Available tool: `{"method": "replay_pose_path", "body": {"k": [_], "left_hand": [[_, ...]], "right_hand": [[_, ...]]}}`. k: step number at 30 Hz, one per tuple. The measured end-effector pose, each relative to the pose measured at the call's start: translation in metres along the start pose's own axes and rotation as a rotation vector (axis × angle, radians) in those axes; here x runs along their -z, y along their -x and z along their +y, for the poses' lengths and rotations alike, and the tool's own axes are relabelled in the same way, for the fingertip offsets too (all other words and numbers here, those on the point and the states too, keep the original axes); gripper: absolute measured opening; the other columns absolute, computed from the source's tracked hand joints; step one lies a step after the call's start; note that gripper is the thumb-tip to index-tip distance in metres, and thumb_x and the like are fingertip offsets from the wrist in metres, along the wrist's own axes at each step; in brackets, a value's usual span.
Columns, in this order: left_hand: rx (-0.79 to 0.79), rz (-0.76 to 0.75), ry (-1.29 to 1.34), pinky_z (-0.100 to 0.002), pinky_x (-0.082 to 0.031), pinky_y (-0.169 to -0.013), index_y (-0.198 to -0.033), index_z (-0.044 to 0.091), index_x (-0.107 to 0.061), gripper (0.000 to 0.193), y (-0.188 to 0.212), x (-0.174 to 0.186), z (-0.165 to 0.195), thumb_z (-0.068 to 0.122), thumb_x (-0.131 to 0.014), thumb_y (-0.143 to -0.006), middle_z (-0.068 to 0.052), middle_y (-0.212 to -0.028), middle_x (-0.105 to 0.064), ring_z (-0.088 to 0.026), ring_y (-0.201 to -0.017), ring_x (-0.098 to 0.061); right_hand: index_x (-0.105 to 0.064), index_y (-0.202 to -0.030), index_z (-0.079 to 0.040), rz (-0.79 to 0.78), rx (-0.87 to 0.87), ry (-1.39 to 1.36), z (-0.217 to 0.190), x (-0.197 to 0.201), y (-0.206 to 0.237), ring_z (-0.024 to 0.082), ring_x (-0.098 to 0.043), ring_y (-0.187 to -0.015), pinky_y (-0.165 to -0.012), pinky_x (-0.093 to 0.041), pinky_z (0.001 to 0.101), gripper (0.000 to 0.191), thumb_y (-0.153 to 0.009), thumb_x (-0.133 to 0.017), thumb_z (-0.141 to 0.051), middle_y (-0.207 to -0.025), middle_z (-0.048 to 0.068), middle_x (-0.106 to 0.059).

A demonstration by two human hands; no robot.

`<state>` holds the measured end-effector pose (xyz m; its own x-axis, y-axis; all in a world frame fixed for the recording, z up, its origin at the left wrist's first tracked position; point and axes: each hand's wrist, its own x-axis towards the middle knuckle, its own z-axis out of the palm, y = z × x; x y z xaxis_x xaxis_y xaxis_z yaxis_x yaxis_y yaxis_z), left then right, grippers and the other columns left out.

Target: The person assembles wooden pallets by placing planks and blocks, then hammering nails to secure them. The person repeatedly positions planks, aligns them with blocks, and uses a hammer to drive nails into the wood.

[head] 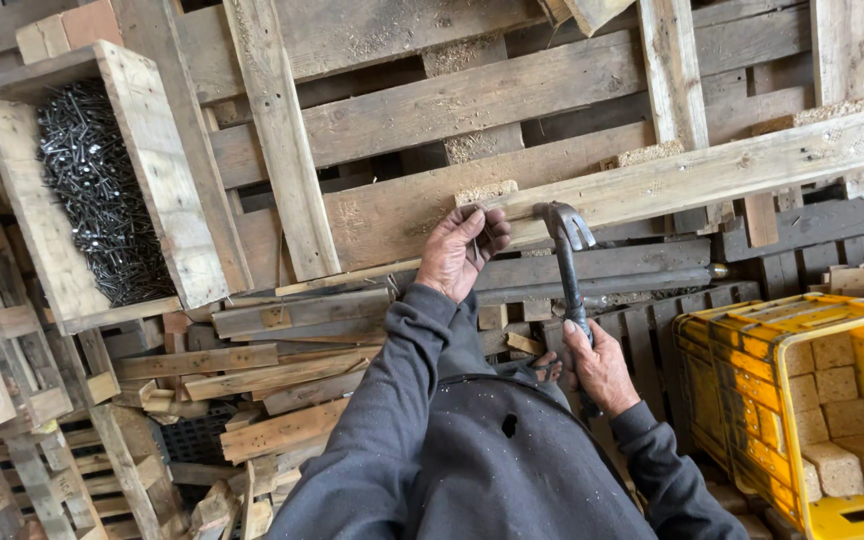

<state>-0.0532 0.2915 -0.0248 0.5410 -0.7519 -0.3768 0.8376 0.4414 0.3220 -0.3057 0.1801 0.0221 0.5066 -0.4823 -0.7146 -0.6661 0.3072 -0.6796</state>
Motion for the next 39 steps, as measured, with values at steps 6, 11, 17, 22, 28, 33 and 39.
{"method": "replay_pose_path", "body": {"k": [6, 11, 17, 22, 28, 33, 39], "left_hand": [[-0.038, -0.019, -0.122, -0.037, -0.061, -0.079, -0.101, 0.004, -0.07, 0.01, -0.008, -0.002, -0.003, 0.014, -0.073, -0.098, -0.008, -0.094, -0.072, -0.019, -0.085, -0.069], [0.009, -0.001, -0.042, -0.033, -0.053, -0.063, -0.09, 0.007, -0.065, 0.016, -0.011, -0.015, 0.007, 0.016, -0.078, -0.094, -0.002, -0.073, -0.061, -0.015, -0.066, -0.059], [0.069, -0.029, -0.031, -0.026, -0.045, -0.05, -0.093, 0.001, -0.069, 0.024, -0.003, -0.021, 0.021, 0.024, -0.074, -0.093, -0.009, -0.076, -0.069, -0.01, -0.056, -0.052], [-0.081, 0.022, -0.513, -0.024, -0.047, -0.058, -0.105, 0.006, -0.07, 0.014, -0.018, -0.011, 0.015, 0.01, -0.073, -0.092, -0.009, -0.088, -0.075, -0.01, -0.064, -0.056], [-0.356, 0.211, -1.266, -0.028, -0.057, -0.067, -0.098, 0.006, -0.078, 0.011, -0.041, 0.003, -0.012, 0.014, -0.077, -0.092, -0.007, -0.086, -0.079, -0.014, -0.073, -0.068], [-0.581, 0.205, -1.393, -0.029, -0.062, -0.067, -0.101, 0.01, -0.071, 0.01, -0.042, 0.009, -0.028, 0.019, -0.071, -0.099, -0.003, -0.089, -0.076, -0.012, -0.076, -0.071], [-0.845, 0.198, -1.573, -0.032, -0.058, -0.067, -0.109, 0.015, -0.073, 0.013, -0.041, 0.016, -0.04, 0.019, -0.075, -0.096, -0.002, -0.087, -0.076, -0.016, -0.072, -0.07]], "right_hand": [[-0.06, -0.091, -0.004, -0.022, -0.007, -0.018, 0.013, 0.004, -0.007, 0.01, -0.046, -0.043, -0.041, -0.039, 0.027, 0.041, -0.098, -0.059, -0.044, -0.058, 0.001, -0.051], [-0.061, -0.092, -0.004, -0.012, 0.061, -0.012, 0.023, 0.003, -0.01, 0.005, -0.047, -0.051, -0.044, -0.04, 0.0241, 0.043, -0.1, -0.06, -0.046, -0.064, -0.002, -0.052], [-0.057, -0.09, -0.005, -0.043, -0.001, -0.11, 0.022, 0.002, -0.01, 0.008, -0.045, -0.045, -0.04, -0.039, 0.0262, 0.041, -0.098, -0.06, -0.045, -0.061, 0.0, -0.05], [-0.056, -0.091, -0.006, -0.06, -0.006, -0.117, 0.01, 0.0, -0.005, 0.009, -0.045, -0.042, -0.039, -0.039, 0.0263, 0.039, -0.098, -0.06, -0.044, -0.058, 0.0, -0.049], [-0.055, -0.093, -0.006, -0.05, -0.026, -0.1, 0.007, 0.0, -0.003, 0.01, -0.045, -0.042, -0.039, -0.038, 0.0272, 0.039, -0.098, -0.06, -0.044, -0.058, 0.001, -0.049], [-0.056, -0.093, -0.005, -0.06, -0.037, -0.092, 0.01, 0.002, -0.006, 0.01, -0.046, -0.043, -0.04, -0.04, 0.027, 0.041, -0.098, -0.06, -0.045, -0.059, 0.002, -0.05], [-0.056, -0.097, -0.007, -0.041, -0.052, -0.04, -0.004, 0.004, 0.002, 0.01, -0.048, -0.045, -0.041, -0.041, 0.0273, 0.036, -0.098, -0.059, -0.042, -0.061, 0.0, -0.051]]}}
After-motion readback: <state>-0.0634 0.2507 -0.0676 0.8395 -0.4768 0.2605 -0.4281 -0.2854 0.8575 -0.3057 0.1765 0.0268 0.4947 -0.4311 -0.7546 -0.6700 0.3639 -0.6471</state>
